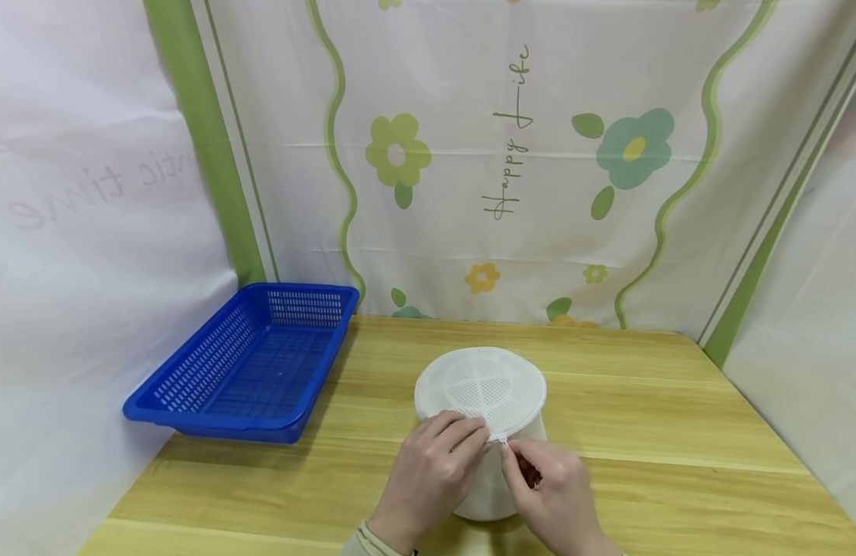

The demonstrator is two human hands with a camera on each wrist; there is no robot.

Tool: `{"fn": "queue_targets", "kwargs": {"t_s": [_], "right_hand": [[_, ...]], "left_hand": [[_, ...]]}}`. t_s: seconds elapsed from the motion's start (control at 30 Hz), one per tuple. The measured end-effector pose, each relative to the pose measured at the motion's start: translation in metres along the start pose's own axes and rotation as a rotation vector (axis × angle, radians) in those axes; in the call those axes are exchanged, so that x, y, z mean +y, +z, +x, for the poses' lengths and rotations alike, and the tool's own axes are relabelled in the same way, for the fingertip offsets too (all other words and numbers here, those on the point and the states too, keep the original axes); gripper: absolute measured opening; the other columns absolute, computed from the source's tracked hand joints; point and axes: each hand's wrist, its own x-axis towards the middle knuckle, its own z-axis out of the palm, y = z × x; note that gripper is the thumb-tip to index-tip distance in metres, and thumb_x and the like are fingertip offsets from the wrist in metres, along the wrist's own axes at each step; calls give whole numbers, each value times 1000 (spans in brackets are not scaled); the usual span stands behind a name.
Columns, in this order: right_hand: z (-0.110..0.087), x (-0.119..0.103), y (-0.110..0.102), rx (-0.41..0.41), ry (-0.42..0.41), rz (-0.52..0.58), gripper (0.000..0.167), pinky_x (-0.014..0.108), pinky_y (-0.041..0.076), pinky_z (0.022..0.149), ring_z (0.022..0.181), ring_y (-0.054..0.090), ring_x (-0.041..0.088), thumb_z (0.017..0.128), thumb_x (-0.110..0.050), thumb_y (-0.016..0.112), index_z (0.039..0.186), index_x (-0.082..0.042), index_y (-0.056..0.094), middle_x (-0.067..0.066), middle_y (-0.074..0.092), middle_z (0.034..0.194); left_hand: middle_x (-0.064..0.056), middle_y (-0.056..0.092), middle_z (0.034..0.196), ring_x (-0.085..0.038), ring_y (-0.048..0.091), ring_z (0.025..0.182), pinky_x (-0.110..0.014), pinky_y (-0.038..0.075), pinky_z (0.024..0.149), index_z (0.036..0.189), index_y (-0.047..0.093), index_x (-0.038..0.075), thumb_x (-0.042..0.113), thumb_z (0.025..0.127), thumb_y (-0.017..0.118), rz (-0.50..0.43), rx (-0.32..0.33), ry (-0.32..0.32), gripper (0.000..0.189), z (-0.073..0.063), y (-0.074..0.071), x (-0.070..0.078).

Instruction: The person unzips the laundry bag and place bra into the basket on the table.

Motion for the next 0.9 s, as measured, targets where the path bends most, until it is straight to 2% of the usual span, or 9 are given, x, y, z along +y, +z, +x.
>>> {"fn": "queue_targets", "kwargs": {"t_s": [0.23, 0.43, 0.57, 0.73, 0.9], "right_hand": [[0, -4, 1, -23, -21, 14, 11, 4, 32, 46, 52, 40, -3, 81, -2, 63, 77, -11, 67, -16, 46, 66], [-1, -5, 2, -28, -7, 16, 13, 4, 32, 46, 53, 40, -4, 79, 0, 64, 77, -13, 67, -17, 46, 67], [-3, -4, 4, -32, 37, 2, 18, 5, 33, 45, 52, 41, -5, 76, 3, 66, 75, -15, 66, -17, 48, 65], [-5, -4, 5, -40, 83, -82, 27, 7, 33, 43, 51, 41, -5, 71, 5, 71, 72, -21, 63, -19, 47, 64], [-5, -5, 2, -54, 108, -99, 21, 7, 33, 43, 51, 41, -4, 76, 0, 68, 71, -20, 64, -19, 47, 64]], "left_hand": [[-2, 70, 102, -15, 64, 91, -25, 53, 87, 99, 75, 8, 13, 96, 62, -2, 41, 48, 15, 0, 2, 0], [-2, 71, 102, -15, 64, 91, -24, 53, 87, 98, 76, 7, 13, 97, 61, 5, 35, 57, 16, 1, 3, 1], [-2, 71, 101, -15, 64, 91, -24, 53, 87, 98, 76, 7, 14, 97, 61, 4, 20, 50, 16, 1, 2, 2], [-2, 72, 100, -14, 64, 90, -22, 53, 87, 96, 78, 7, 13, 101, 55, 8, 3, 50, 24, 0, 2, 2], [-1, 72, 99, -14, 64, 88, -22, 53, 85, 93, 78, 8, 14, 101, 53, 13, 7, 49, 27, 1, 1, 2]]}}
